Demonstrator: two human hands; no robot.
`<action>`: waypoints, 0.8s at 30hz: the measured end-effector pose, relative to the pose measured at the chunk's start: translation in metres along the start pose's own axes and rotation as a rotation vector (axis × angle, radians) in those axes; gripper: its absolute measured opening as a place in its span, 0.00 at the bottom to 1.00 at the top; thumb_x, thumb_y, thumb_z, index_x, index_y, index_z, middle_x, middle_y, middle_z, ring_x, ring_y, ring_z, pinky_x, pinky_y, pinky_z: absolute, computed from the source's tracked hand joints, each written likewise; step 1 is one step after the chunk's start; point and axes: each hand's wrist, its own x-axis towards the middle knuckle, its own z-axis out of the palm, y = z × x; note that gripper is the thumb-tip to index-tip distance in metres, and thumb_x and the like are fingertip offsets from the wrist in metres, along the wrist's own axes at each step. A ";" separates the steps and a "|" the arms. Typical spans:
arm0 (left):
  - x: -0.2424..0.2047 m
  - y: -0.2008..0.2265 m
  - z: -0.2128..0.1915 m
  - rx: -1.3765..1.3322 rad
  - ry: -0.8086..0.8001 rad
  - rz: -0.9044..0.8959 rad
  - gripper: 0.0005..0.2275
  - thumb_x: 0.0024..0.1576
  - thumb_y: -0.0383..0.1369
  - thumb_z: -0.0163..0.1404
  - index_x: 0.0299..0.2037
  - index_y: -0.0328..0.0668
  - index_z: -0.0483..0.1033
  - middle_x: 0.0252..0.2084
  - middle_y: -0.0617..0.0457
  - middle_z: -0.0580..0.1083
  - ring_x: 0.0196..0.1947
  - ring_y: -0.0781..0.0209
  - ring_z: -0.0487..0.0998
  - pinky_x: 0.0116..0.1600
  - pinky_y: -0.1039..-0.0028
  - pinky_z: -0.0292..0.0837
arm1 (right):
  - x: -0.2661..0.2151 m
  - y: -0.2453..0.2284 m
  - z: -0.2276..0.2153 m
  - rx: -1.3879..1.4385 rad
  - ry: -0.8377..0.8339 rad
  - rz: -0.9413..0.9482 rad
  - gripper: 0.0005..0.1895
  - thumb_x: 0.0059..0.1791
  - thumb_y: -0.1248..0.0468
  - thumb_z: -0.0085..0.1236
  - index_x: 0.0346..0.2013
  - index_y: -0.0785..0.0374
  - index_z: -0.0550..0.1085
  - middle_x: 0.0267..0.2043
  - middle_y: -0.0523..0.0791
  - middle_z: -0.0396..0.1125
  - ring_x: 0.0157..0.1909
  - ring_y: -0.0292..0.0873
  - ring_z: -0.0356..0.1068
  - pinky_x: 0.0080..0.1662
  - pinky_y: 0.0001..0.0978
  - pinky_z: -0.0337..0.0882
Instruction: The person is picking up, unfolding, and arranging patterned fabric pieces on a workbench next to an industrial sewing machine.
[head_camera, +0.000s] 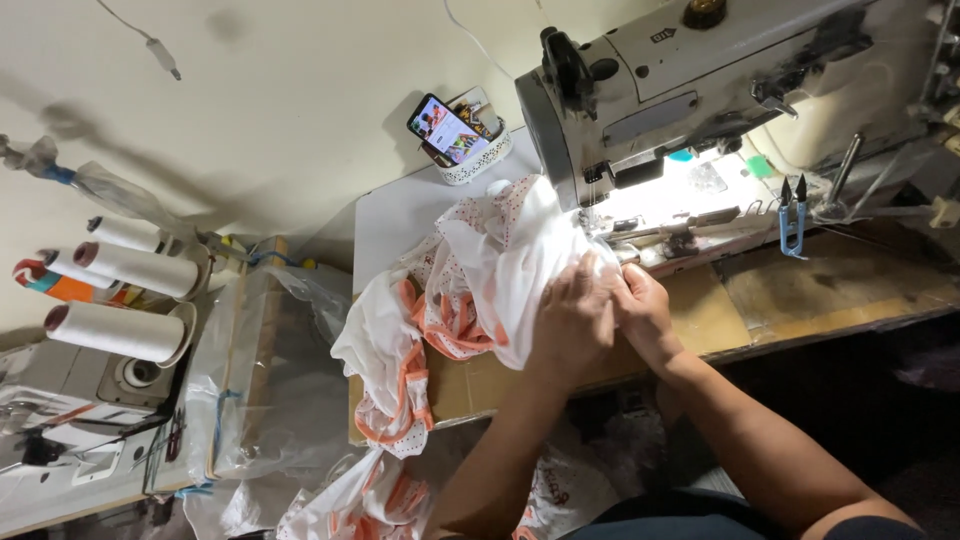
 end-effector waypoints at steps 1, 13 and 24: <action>0.000 -0.006 0.007 0.001 0.000 -0.003 0.18 0.56 0.34 0.46 0.55 0.47 0.79 0.59 0.39 0.73 0.56 0.39 0.77 0.55 0.54 0.72 | -0.001 -0.001 0.001 -0.001 -0.003 0.001 0.19 0.55 0.59 0.55 0.20 0.56 0.67 0.15 0.38 0.52 0.21 0.32 0.53 0.24 0.21 0.55; 0.016 -0.074 0.047 -0.078 -0.112 -0.059 0.15 0.59 0.46 0.45 0.53 0.70 0.81 0.61 0.45 0.72 0.63 0.35 0.74 0.62 0.53 0.72 | -0.006 0.018 -0.011 -0.138 0.036 -0.123 0.15 0.56 0.65 0.55 0.23 0.60 0.72 0.16 0.42 0.54 0.23 0.35 0.54 0.27 0.29 0.58; -0.140 -0.271 0.129 0.215 -0.234 -0.119 0.14 0.55 0.33 0.45 0.41 0.34 0.81 0.33 0.40 0.78 0.38 0.35 0.76 0.45 0.47 0.69 | -0.049 0.037 -0.035 -0.524 -0.317 -0.421 0.08 0.58 0.66 0.55 0.51 0.61 0.76 0.52 0.49 0.72 0.53 0.49 0.71 0.59 0.38 0.67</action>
